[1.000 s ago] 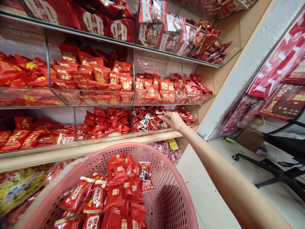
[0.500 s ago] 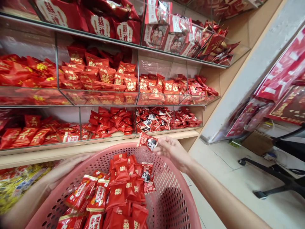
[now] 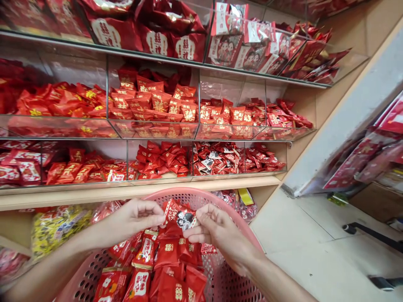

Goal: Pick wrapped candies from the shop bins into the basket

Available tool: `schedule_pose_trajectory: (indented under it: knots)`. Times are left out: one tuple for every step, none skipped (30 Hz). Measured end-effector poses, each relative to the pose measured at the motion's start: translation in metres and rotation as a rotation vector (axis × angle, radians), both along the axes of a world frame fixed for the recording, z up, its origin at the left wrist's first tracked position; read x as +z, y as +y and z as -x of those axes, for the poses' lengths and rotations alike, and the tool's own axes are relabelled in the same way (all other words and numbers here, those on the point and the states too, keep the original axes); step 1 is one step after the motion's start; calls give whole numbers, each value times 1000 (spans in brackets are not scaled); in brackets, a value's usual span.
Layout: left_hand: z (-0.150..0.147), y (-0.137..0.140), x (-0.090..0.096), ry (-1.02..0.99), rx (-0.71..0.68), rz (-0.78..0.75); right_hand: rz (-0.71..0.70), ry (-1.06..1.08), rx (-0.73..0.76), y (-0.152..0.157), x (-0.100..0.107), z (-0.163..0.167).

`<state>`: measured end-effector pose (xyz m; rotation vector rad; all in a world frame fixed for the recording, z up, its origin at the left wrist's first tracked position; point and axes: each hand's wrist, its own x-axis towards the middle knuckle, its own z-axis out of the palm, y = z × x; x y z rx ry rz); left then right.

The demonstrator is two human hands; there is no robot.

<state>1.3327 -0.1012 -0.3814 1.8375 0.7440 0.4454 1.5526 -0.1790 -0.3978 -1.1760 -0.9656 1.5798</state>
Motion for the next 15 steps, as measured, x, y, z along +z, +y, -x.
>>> schedule_pose_trajectory:
  knots:
    - [-1, 0, -2, -6, 13, 5, -3, -9, 9, -1, 0, 0]
    - [-1, -1, -3, -6, 22, 9, -10, -19, 17, -2, 0, 0]
    - [-1, -2, -4, -2, 32, 7, -17, -30, 25, -3, 0, 0]
    - [-2, -3, -5, 3, 40, 1, -25, -39, 33, -4, -1, -1]
    - [-2, -5, -5, 8, 47, -7, -30, -42, 42, -5, -1, -1]
    - [-3, -7, -4, 10, 54, -14, -34, -40, 51, -6, -1, -2]
    - [-3, -8, -4, 13, 59, -18, -38, -36, 62, -6, -1, -3]
    - [-3, -9, -4, 13, 59, -20, -41, -32, 72, -7, -1, -4]
    - [-3, -9, -3, 15, 47, -20, -44, -31, 79, -7, -1, -5]
    - [-4, -8, -2, 18, 29, -24, -46, -33, 85, -6, -1, -6]
    - [-4, -7, -1, 22, 13, -32, -47, -37, 86, -6, 0, -7]
    - [-5, -5, 0, 24, 5, -39, -45, -40, 80, -5, 1, -8]
    - [-7, -3, 2, 26, 6, -50, -40, -40, 70, -3, 2, -10]
    - [-9, 0, 5, 26, 8, -62, -35, -39, 55, -1, 3, -12]
    - [-13, 4, 7, 23, 11, -78, -30, -38, 36, 0, 4, -14]
